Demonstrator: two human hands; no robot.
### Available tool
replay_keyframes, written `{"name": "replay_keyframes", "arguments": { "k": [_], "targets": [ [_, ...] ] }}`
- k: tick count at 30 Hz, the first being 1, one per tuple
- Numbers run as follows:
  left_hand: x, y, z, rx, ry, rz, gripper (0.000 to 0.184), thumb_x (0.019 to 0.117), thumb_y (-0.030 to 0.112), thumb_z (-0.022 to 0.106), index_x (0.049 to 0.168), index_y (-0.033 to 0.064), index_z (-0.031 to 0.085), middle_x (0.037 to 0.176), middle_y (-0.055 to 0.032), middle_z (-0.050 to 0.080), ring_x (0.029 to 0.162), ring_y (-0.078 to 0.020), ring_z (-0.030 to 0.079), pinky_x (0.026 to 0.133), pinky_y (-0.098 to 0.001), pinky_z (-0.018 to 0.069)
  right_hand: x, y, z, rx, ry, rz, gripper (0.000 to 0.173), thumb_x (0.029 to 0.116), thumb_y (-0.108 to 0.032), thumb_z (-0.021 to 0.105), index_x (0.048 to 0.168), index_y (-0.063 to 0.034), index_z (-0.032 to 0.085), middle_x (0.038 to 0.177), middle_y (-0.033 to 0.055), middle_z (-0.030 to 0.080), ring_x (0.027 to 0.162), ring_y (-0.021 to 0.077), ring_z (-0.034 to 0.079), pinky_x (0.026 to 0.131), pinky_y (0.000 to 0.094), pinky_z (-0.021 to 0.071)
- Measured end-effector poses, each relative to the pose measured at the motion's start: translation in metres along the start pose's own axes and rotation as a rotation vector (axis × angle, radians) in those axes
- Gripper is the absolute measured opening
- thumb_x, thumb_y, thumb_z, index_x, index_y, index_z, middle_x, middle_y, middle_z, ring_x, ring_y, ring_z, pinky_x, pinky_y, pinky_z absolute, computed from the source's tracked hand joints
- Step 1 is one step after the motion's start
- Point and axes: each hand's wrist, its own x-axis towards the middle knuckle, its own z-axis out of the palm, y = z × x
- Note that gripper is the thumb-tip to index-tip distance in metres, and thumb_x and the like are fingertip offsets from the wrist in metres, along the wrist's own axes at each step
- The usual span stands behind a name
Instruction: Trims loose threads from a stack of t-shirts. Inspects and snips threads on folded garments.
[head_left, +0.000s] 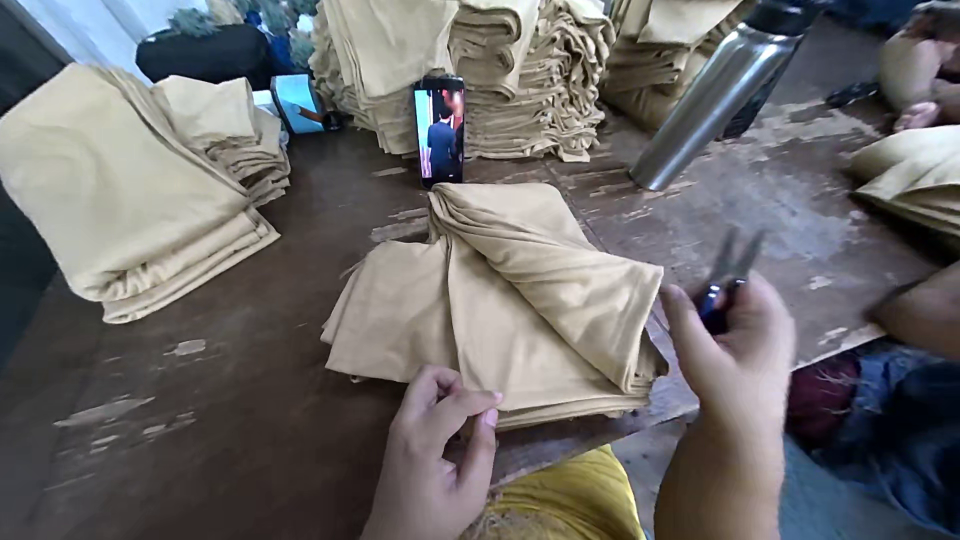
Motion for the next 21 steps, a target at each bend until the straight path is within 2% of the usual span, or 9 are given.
{"name": "replay_keyframes", "arguments": {
  "k": [2, 4, 7, 9, 12, 14, 17, 19, 21],
  "targets": [
    [0.005, 0.002, 0.005, -0.101, 0.028, 0.013, 0.012, 0.1001, 0.020, 0.062, 0.103, 0.0122, 0.071, 0.099, -0.0008, 0.054, 0.089, 0.0031, 0.055, 0.078, -0.0083, 0.0483, -0.009, -0.027, -0.007, 0.091, -0.027, -0.129, 0.024, 0.0990, -0.027, 0.067, 0.096, -0.0050, 0.056, 0.079, -0.0045, 0.056, 0.069, -0.0049, 0.051, 0.061, 0.0122, 0.0438],
    [0.011, 0.005, 0.012, -0.179, 0.069, 0.024, 0.012, 0.1027, 0.019, 0.061, 0.107, 0.0117, 0.070, 0.105, -0.0003, 0.056, 0.095, 0.0020, 0.057, 0.081, -0.0103, 0.0510, -0.020, -0.049, -0.005, 0.206, -0.215, -0.220, 0.024, 0.0983, -0.032, 0.070, 0.103, -0.0133, 0.056, 0.090, -0.0042, 0.063, 0.080, -0.0017, 0.060, 0.070, 0.0148, 0.0513],
    [0.018, 0.009, 0.025, -0.339, 0.105, -0.030, 0.013, 0.1047, 0.014, 0.057, 0.110, 0.0067, 0.067, 0.106, 0.0033, 0.066, 0.093, 0.0034, 0.062, 0.080, -0.0127, 0.0537, -0.028, -0.060, 0.016, 0.215, -0.423, -0.321, 0.028, 0.0975, -0.030, 0.069, 0.106, -0.0072, 0.056, 0.101, 0.0060, 0.072, 0.090, 0.0073, 0.066, 0.080, 0.0229, 0.0539],
    [0.024, 0.012, 0.029, -0.559, 0.089, -0.182, 0.012, 0.1054, 0.010, 0.053, 0.112, 0.0070, 0.063, 0.100, 0.0066, 0.067, 0.086, 0.0020, 0.064, 0.075, -0.0161, 0.0554, -0.026, -0.055, 0.030, 0.166, -0.385, -0.309, 0.018, 0.0971, -0.021, 0.064, 0.098, -0.0035, 0.057, 0.089, 0.0066, 0.068, 0.078, 0.0057, 0.060, 0.072, 0.0196, 0.0498],
    [0.032, 0.021, 0.027, -0.984, 0.111, -0.494, 0.013, 0.1067, 0.006, 0.045, 0.111, 0.0087, 0.058, 0.097, -0.0003, 0.070, 0.086, -0.0085, 0.071, 0.078, -0.0273, 0.0622, -0.026, -0.047, 0.041, 0.100, -0.326, -0.234, 0.016, 0.0959, -0.017, 0.062, 0.092, -0.0017, 0.060, 0.075, 0.0033, 0.061, 0.066, 0.0037, 0.053, 0.060, 0.0182, 0.0453],
    [0.033, 0.023, 0.026, -1.185, 0.178, -0.570, 0.013, 0.1066, 0.008, 0.047, 0.110, 0.0098, 0.059, 0.097, -0.0056, 0.072, 0.087, -0.0135, 0.074, 0.081, -0.0316, 0.0630, -0.029, -0.049, 0.039, 0.084, -0.373, -0.241, 0.018, 0.0989, -0.021, 0.059, 0.092, -0.0042, 0.059, 0.075, 0.0027, 0.059, 0.066, 0.0062, 0.053, 0.060, 0.0219, 0.0443],
    [0.026, 0.017, 0.028, -1.302, 0.200, -0.494, 0.010, 0.1012, 0.014, 0.062, 0.110, 0.0121, 0.067, 0.100, -0.0071, 0.073, 0.092, -0.0149, 0.074, 0.086, -0.0329, 0.0619, -0.034, -0.051, 0.030, 0.095, -0.454, -0.275, 0.037, 0.1050, -0.040, 0.052, 0.098, -0.0044, 0.061, 0.082, 0.0033, 0.058, 0.071, 0.0079, 0.052, 0.065, 0.0245, 0.0443],
    [0.021, 0.013, 0.030, -1.303, 0.173, -0.403, 0.015, 0.0965, 0.016, 0.069, 0.111, 0.0141, 0.069, 0.104, -0.0049, 0.074, 0.096, -0.0129, 0.073, 0.089, -0.0315, 0.0605, -0.037, -0.053, 0.025, 0.063, -0.493, -0.312, 0.052, 0.1067, -0.054, 0.042, 0.093, -0.0061, 0.058, 0.089, 0.0073, 0.059, 0.075, 0.0124, 0.054, 0.069, 0.0290, 0.0458],
    [0.018, 0.011, 0.033, -1.278, 0.172, -0.353, 0.020, 0.0939, 0.010, 0.071, 0.113, 0.0139, 0.069, 0.107, -0.0037, 0.073, 0.099, -0.0115, 0.072, 0.091, -0.0305, 0.0596, -0.041, -0.054, 0.025, -0.023, -0.505, -0.349, 0.058, 0.1062, -0.058, 0.037, 0.086, -0.0079, 0.057, 0.097, 0.0111, 0.062, 0.083, 0.0181, 0.059, 0.074, 0.0341, 0.0486]
  ]
}}
